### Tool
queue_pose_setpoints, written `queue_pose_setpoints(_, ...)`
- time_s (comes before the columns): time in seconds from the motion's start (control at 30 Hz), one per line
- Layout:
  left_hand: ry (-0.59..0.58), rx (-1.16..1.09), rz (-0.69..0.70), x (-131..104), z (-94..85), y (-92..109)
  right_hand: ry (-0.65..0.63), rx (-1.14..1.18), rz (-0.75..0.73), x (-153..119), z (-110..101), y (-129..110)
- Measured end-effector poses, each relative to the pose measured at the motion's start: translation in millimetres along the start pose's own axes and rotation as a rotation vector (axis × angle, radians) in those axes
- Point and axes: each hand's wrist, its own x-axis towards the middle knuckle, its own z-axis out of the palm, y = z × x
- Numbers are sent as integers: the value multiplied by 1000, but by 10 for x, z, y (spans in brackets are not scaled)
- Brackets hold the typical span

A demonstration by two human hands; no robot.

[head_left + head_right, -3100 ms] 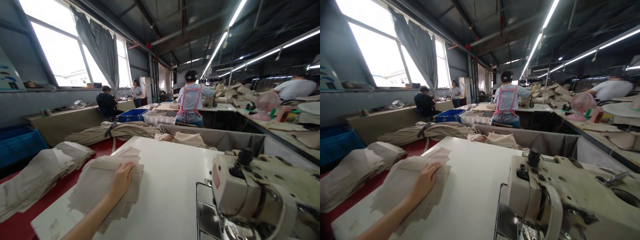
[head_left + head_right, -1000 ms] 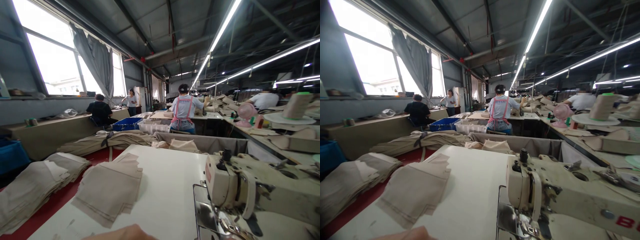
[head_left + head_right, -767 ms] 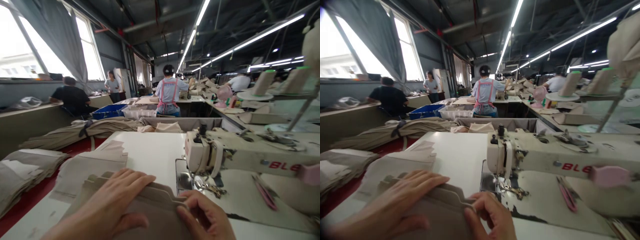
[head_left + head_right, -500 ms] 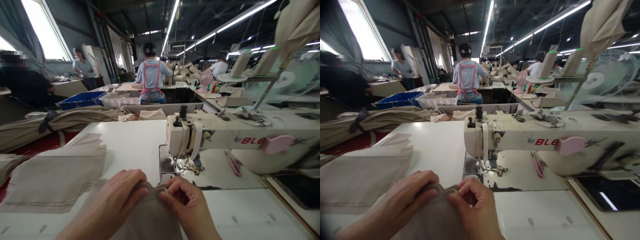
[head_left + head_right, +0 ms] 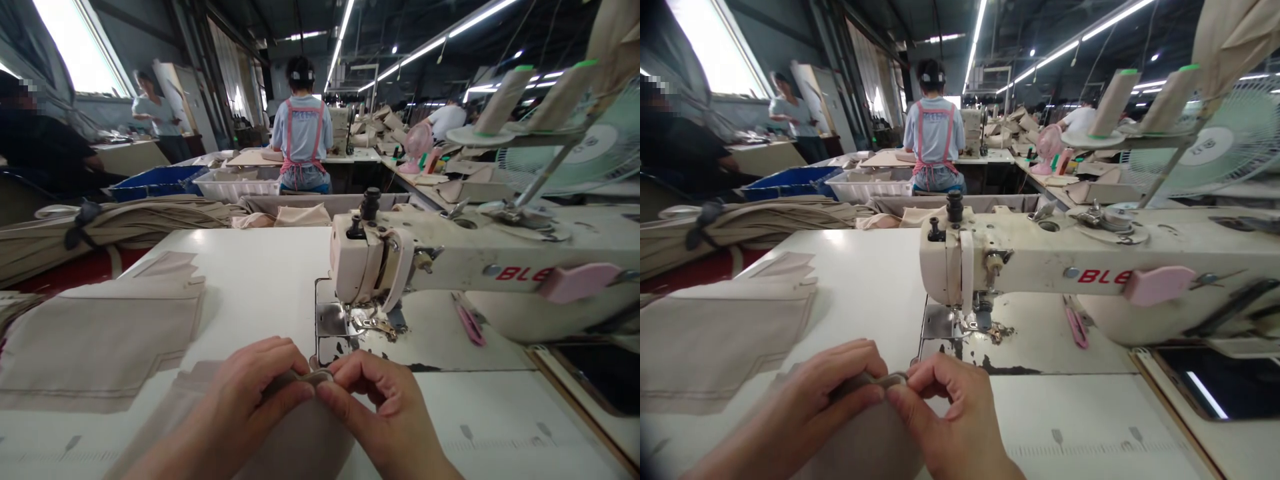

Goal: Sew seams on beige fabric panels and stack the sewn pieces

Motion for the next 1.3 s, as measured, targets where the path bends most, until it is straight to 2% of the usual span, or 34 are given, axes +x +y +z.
queue_pose_setpoints(0.1,-2,-44,-44,-4,15,8,34,33,53,-14,34,-1)
queue_pose_setpoints(0.2,-14,-83,-112,-2,41,30,66,177,172,-22,41,23)
queue_pose_setpoints(0.33,8,-139,-122,16,74,45,-8,215,290,-26,3,30)
queue_pose_setpoints(0.53,-11,-147,-105,5,97,37,-3,152,275,-42,-27,19)
queue_pose_setpoints(0.67,49,-31,-76,-15,110,76,50,123,252,-69,13,35)
queue_pose_setpoints(0.8,22,-27,-159,44,116,96,39,47,230,-102,-12,95)
queue_pose_setpoints(0.87,-14,-95,-218,129,119,78,10,-99,93,-104,-105,169)
queue_pose_setpoints(1.03,-134,-326,-220,502,214,-55,29,-769,-762,16,-542,404)
queue_pose_setpoints(1.1,-176,-271,-187,665,318,-140,-65,-927,-956,107,-700,457)
queue_pose_setpoints(1.17,-176,-135,-165,805,451,-234,-201,-992,-998,207,-802,491)
queue_pose_setpoints(1.3,-105,88,-224,998,691,-391,-322,-1079,-866,378,-866,589)
